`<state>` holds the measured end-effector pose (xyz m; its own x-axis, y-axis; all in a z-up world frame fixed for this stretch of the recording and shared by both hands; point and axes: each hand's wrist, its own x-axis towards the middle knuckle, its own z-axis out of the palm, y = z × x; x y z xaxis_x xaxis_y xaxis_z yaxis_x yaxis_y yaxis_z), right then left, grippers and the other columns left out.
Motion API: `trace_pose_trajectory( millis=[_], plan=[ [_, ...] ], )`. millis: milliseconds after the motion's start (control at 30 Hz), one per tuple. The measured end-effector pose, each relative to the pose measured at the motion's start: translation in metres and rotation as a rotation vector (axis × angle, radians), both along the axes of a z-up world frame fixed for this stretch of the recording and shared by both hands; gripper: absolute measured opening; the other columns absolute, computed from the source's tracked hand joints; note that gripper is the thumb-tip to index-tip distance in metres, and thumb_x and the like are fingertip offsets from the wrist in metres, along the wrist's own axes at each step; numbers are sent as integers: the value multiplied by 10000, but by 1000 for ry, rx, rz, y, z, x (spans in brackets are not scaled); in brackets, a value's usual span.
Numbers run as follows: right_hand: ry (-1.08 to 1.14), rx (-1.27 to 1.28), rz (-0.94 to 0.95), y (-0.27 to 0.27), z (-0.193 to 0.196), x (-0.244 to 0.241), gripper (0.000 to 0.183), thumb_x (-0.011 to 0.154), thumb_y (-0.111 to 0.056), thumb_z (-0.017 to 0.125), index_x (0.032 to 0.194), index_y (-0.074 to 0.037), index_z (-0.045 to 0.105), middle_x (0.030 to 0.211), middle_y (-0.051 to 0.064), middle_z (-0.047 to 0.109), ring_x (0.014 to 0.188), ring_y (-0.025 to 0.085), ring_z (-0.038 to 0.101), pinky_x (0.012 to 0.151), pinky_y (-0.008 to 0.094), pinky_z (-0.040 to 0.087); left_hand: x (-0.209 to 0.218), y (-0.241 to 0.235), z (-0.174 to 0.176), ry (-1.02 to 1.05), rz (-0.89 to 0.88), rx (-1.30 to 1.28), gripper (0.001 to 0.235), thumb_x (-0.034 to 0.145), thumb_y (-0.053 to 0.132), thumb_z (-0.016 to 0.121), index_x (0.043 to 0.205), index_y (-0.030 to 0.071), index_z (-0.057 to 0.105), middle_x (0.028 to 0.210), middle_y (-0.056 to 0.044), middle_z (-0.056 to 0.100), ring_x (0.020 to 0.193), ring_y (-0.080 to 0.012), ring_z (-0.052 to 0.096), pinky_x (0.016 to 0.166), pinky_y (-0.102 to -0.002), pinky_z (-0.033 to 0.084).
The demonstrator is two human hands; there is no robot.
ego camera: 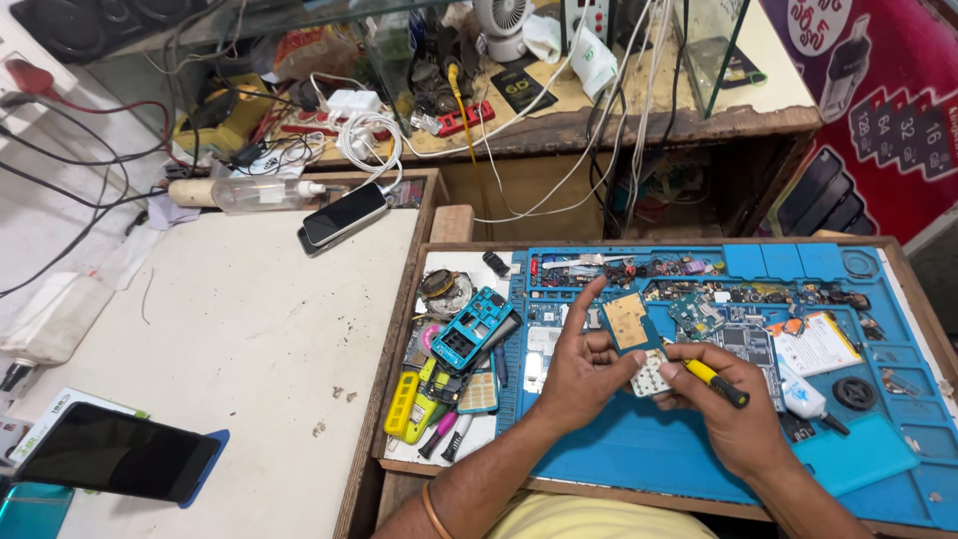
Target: The person holds a green circuit board and uses a yellow-handled screwdriver to scrape and clean the surface of the board. They rotate the board to access different areas and continue scraping specific components and traces.
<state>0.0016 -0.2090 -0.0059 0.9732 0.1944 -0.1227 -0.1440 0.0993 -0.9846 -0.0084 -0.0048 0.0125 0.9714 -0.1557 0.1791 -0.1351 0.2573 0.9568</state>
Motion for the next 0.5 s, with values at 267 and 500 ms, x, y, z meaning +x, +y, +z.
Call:
trace_pose_trajectory(
  millis=[267,500],
  plan=[
    [16,0,-25,1,0,1,264,907,-104,705,1120,52,710,914,104,716,714,175,702,658,316,605,-4,-1,-1,-52,6,101,898,978,59,690,1694,135,154,942,-91,718,792,-71,659,692,-244,559],
    [-3,3,0,-2,-3,2,209,911,-86,687,1071,46,708,911,104,727,721,158,698,641,314,605,-8,1,1,-162,4,208,871,979,75,700,1689,138,200,899,-45,698,808,-55,675,734,-233,575]
  ],
)
